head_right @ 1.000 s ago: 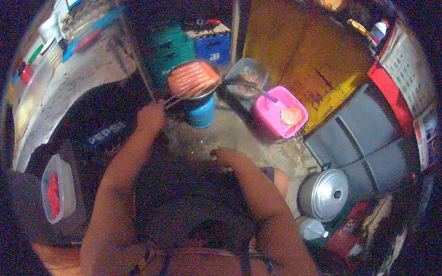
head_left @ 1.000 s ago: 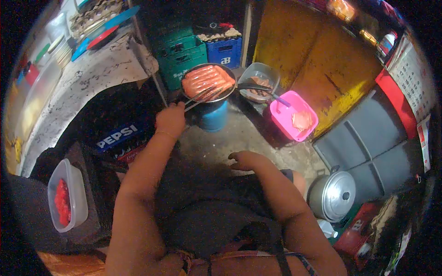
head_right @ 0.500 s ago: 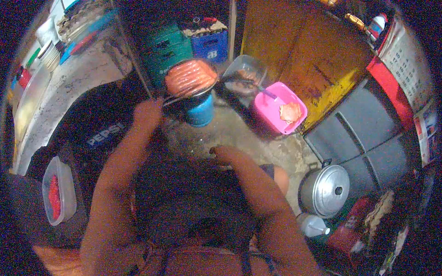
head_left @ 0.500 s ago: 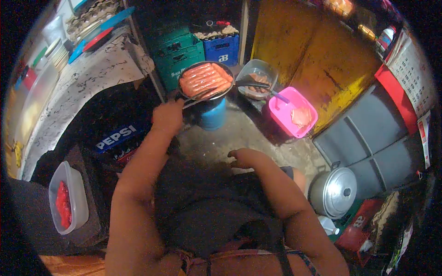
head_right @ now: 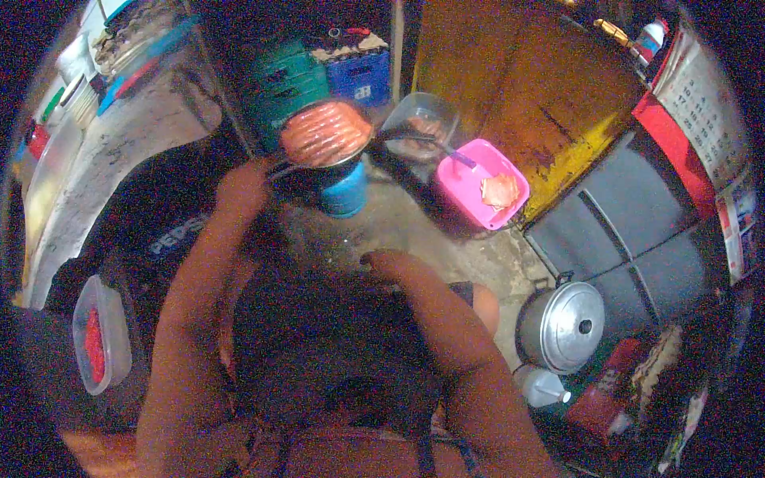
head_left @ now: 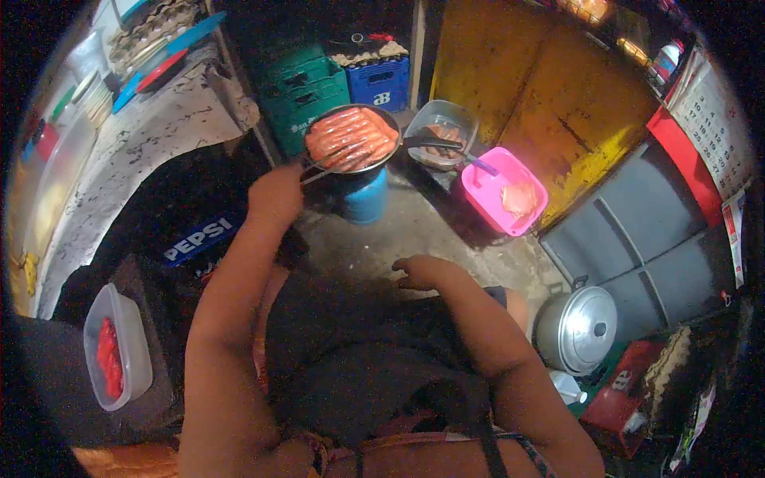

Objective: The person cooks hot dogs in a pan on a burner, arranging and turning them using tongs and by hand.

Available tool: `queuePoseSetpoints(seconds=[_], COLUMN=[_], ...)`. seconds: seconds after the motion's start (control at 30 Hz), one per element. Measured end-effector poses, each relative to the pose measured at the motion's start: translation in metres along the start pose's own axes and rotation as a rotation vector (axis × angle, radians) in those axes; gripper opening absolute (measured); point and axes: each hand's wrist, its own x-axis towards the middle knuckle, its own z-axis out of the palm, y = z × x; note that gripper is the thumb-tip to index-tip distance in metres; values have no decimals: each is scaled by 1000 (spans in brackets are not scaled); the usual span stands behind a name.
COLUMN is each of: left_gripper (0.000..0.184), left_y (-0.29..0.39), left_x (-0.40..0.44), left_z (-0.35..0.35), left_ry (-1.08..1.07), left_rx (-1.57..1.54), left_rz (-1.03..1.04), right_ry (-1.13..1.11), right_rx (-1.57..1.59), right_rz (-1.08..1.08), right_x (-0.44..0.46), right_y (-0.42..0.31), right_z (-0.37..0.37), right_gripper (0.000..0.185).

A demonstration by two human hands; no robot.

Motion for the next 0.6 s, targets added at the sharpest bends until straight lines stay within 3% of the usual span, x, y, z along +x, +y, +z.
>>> queuePoseSetpoints(seconds=[0.17,0.37,0.6], left_gripper=[29,26,28], left_y=[-13,-19,-18], left_x=[1,5,14], left_z=[0,-3,-3], left_ry=[-49,0,-79], left_rx=[40,47,52], left_rz=[-95,-2,-47], right_ry=[-4,-6,8], right_rx=[-2,0,16], right_rz=[18,-15,-44], right_x=[-4,-13,-9], right_y=[-6,-17,-8], right_z=[-2,-10,-4], right_gripper=[60,55,54])
